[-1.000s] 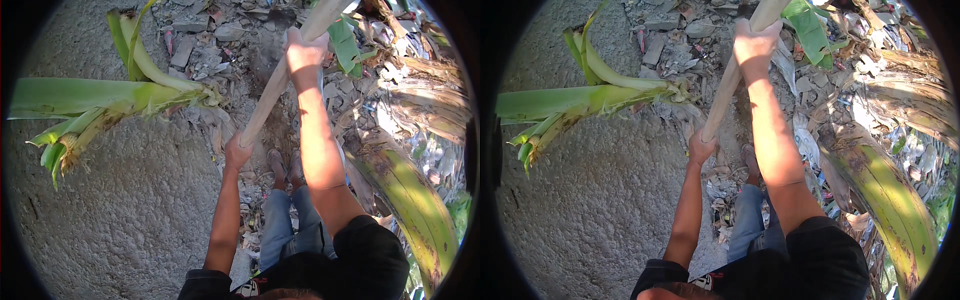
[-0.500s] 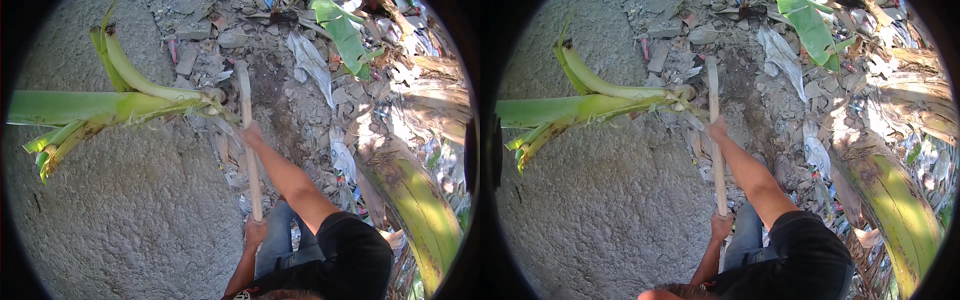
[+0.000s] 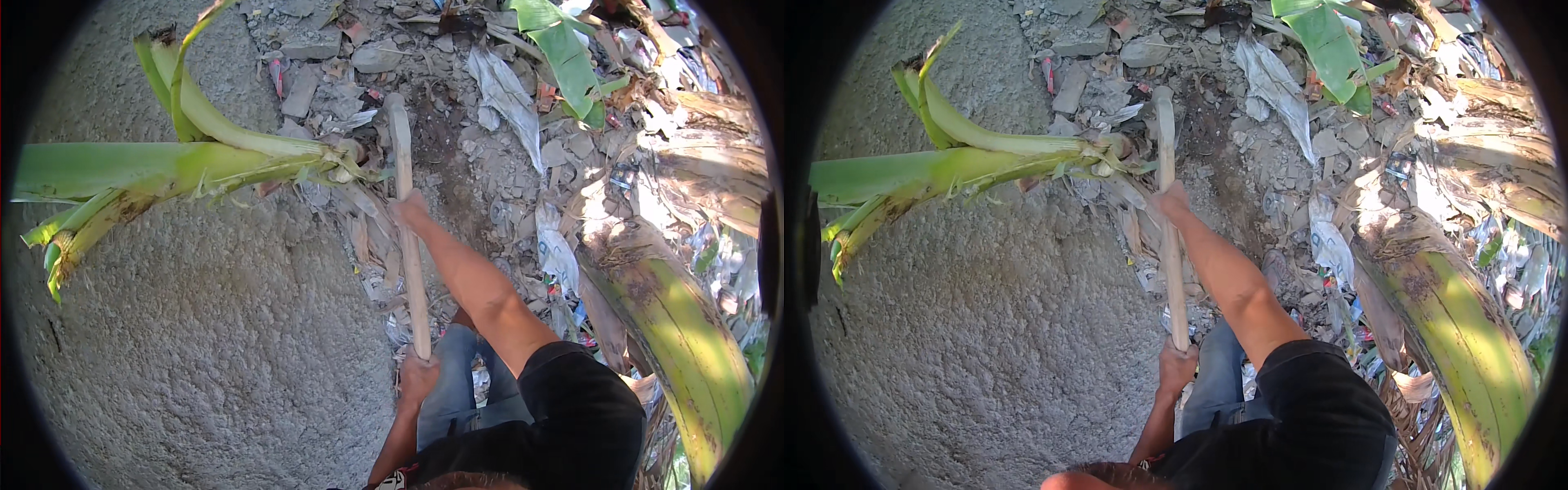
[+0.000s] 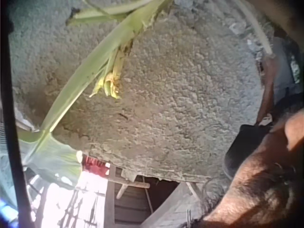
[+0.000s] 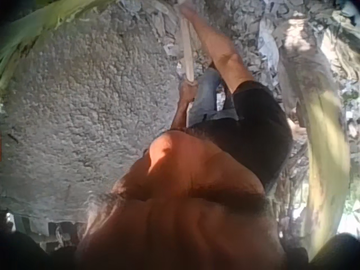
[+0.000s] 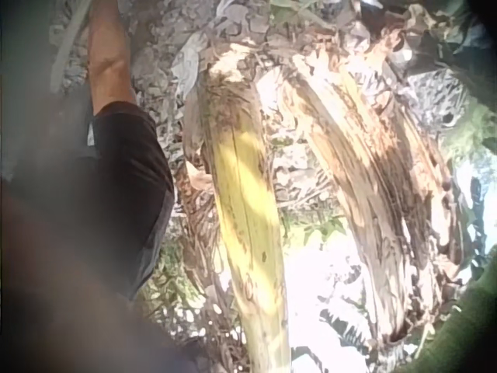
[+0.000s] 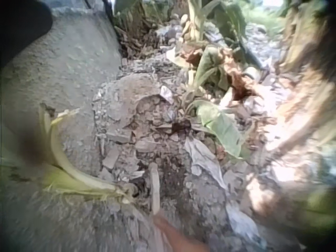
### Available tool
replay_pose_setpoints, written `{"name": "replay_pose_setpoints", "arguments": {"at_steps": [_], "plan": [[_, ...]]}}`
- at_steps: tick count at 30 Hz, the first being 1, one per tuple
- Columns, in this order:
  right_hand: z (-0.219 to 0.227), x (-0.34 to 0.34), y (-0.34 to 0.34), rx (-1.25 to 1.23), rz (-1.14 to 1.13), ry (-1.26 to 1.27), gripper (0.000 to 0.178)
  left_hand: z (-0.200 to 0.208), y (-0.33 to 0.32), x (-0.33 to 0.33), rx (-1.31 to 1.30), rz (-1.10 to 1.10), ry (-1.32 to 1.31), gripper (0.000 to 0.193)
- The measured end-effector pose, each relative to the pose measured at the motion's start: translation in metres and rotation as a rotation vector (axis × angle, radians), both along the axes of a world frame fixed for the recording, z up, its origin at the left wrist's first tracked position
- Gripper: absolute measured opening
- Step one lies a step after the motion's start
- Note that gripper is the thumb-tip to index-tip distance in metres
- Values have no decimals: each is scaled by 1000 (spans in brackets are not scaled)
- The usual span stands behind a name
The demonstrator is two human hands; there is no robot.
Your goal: The person clears debris and banana leaves by hand, then digs into the ground and chops banana plant roots using a hoe.
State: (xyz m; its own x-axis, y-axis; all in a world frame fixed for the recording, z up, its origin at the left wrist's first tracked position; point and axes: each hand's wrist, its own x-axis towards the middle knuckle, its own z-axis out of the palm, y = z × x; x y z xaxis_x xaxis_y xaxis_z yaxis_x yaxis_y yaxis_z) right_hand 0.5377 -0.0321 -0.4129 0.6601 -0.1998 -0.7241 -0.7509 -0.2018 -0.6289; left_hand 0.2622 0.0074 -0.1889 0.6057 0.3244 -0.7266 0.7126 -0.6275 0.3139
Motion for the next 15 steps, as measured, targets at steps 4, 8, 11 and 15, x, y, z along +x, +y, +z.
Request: {"name": "replay_pose_setpoints", "arguments": {"at_steps": [4, 8, 11, 15], "plan": [[-18, -22, 3, 120, -175, -41, 34, 32, 9, 23, 90, -71, 41, 33], [-56, -30, -28, 197, -365, 69, 47, 15, 13, 37, 125, -244, 63, 29], [4, -21, 8, 623, -306, 362, 52, 26, 49, 21, 280, -271, 143, 33], [-37, -53, -18, 409, -306, 168, 52, -33, 39, -11, 257, -318, 107, 36]]}}
